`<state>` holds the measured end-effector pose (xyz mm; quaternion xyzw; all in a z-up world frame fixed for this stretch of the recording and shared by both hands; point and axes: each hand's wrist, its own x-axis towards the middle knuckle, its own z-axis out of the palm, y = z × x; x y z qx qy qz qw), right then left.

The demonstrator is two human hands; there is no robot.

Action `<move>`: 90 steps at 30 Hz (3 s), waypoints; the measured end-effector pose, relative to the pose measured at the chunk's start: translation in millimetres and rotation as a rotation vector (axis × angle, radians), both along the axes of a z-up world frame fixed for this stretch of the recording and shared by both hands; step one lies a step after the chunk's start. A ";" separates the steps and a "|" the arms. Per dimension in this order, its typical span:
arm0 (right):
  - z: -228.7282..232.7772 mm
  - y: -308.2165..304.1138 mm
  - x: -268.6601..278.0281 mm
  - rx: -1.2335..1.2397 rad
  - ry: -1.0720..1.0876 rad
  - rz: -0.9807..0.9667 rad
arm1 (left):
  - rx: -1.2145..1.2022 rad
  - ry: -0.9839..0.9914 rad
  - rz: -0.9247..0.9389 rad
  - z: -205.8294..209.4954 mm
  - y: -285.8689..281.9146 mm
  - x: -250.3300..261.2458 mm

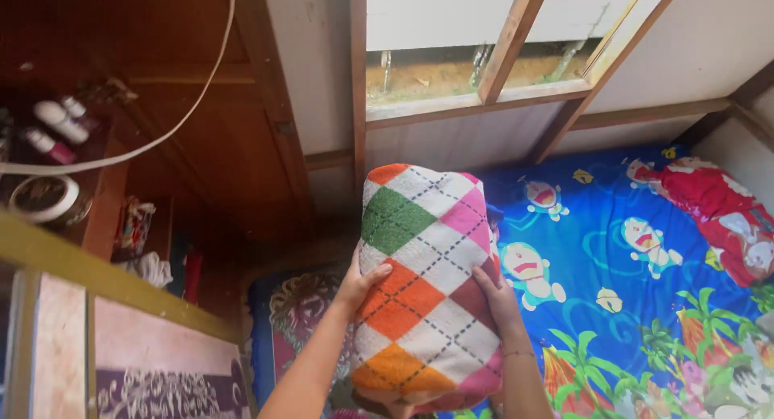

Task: The person folds a blanket on a bed, places it on an overhead wooden frame, and folds another blanket.

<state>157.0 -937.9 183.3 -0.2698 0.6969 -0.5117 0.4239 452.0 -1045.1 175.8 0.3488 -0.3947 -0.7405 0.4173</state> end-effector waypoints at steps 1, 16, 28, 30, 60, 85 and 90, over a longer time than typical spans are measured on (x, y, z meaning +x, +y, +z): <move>-3.0 -10.6 -0.7 0.019 -0.008 -0.015 | 0.009 -0.015 -0.019 0.2 -14.6 0.0; -6.1 -190.8 -55.4 -0.125 -0.012 -0.070 | 0.044 0.037 -0.152 16.0 -217.6 -64.6; 23.1 -388.4 -151.1 -0.175 0.027 0.092 | -0.059 0.111 0.006 20.7 -368.6 -148.7; 29.6 -426.5 -160.0 -0.228 0.059 0.148 | -0.080 0.104 0.042 21.7 -397.5 -154.6; -171.1 -614.2 -142.8 0.083 0.731 0.183 | -0.684 -1.331 0.236 -107.0 -482.5 -202.1; -97.4 -605.1 -43.7 -0.139 0.820 0.321 | -0.587 -0.615 0.906 -37.9 -484.3 -150.2; -78.4 -604.6 -34.2 -0.154 0.792 0.340 | -0.538 -0.577 1.201 21.1 -501.0 -83.7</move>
